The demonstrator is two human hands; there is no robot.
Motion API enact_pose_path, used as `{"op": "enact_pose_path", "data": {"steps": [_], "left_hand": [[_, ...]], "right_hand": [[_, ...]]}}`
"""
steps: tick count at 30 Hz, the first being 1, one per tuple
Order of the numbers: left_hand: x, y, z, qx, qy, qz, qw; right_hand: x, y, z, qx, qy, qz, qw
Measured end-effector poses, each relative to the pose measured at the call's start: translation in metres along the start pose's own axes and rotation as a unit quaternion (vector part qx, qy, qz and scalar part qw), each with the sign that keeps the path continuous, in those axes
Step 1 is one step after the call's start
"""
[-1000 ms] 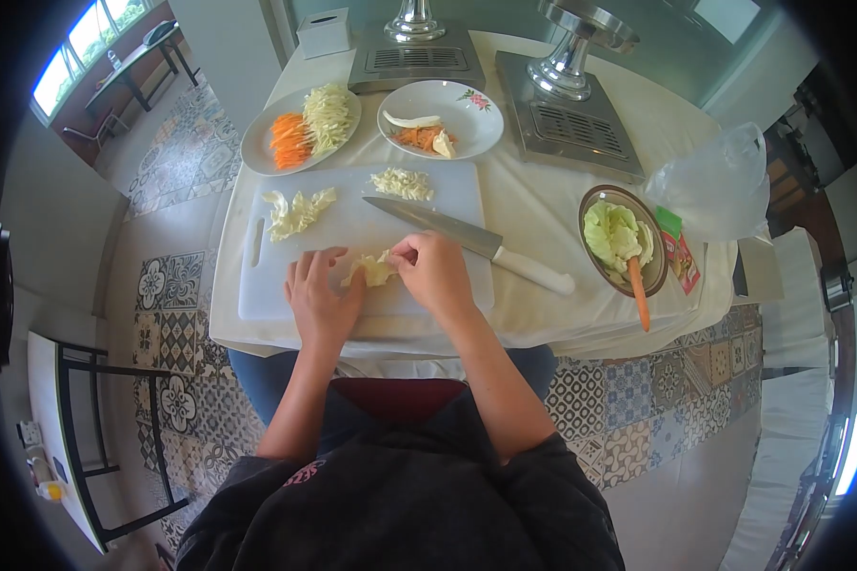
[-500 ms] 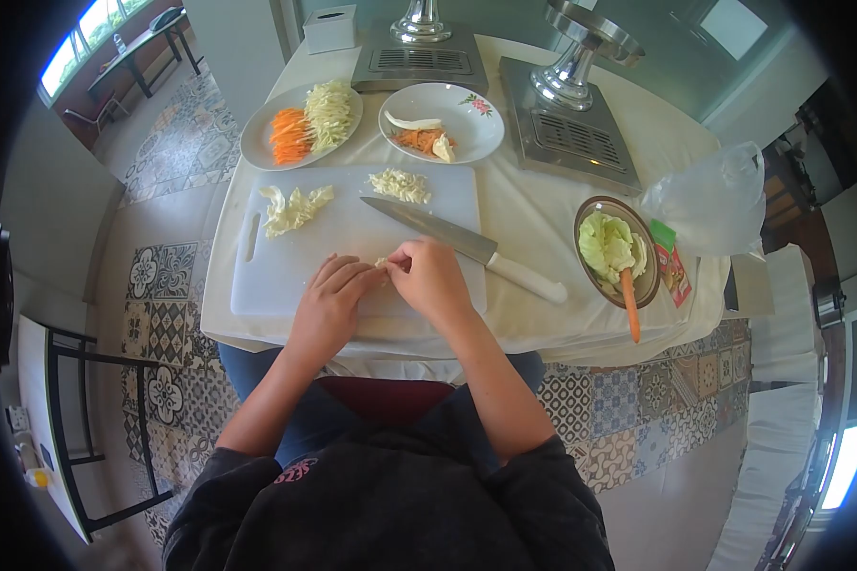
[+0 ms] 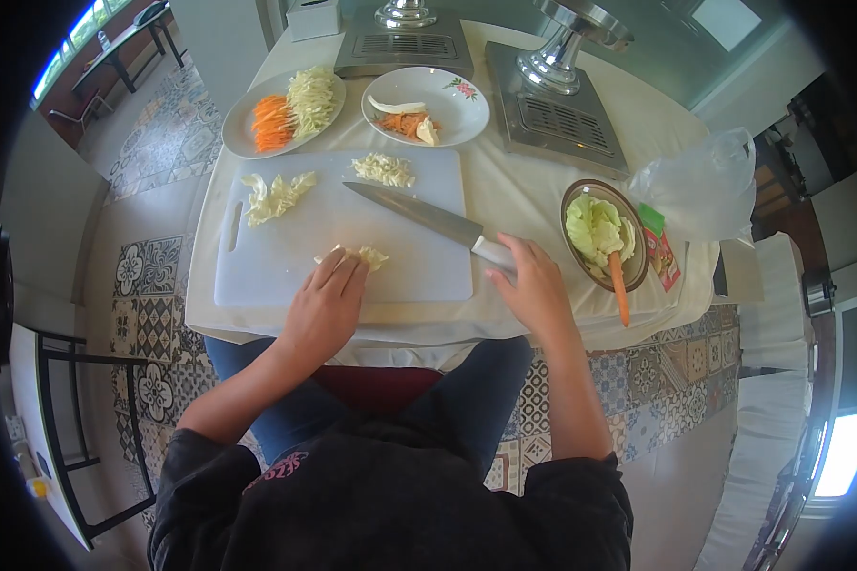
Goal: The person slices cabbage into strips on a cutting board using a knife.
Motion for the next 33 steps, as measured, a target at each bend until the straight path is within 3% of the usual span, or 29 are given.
{"op": "enact_pose_path", "data": {"steps": [6, 12, 15, 22, 26, 33], "left_hand": [[0.001, -0.004, -0.002, 0.010, -0.039, -0.042, 0.998], [0.000, -0.007, -0.002, -0.025, -0.049, -0.078, 0.995], [0.003, -0.005, -0.002, -0.034, -0.078, -0.093, 0.992], [0.022, 0.007, -0.001, -0.032, -0.065, -0.075, 0.995], [0.022, 0.005, 0.002, -0.039, -0.063, -0.055, 0.996], [0.025, 0.003, 0.003, -0.035, -0.088, -0.081, 0.992]], "right_hand": [[-0.003, 0.006, 0.013, 0.028, -0.053, -0.040, 0.997], [0.019, -0.010, 0.005, 0.095, -0.002, 0.026, 0.995], [0.033, -0.024, 0.003, 0.103, 0.074, 0.004, 0.992], [0.049, -0.062, 0.027, 0.165, 0.196, 0.161, 0.953], [0.066, -0.082, 0.043, 0.141, 0.280, 0.138, 0.940], [0.081, -0.088, 0.046, 0.143, 0.196, 0.095, 0.965]]}}
Point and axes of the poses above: each hand's wrist, its own y-axis towards the middle knuckle, its own z-axis out of the palm, x = y × z, the point moved 8 cm from there along y, towards the middle knuckle, and after that the axes turned 9 degrees about y, right-handed, at the moved point
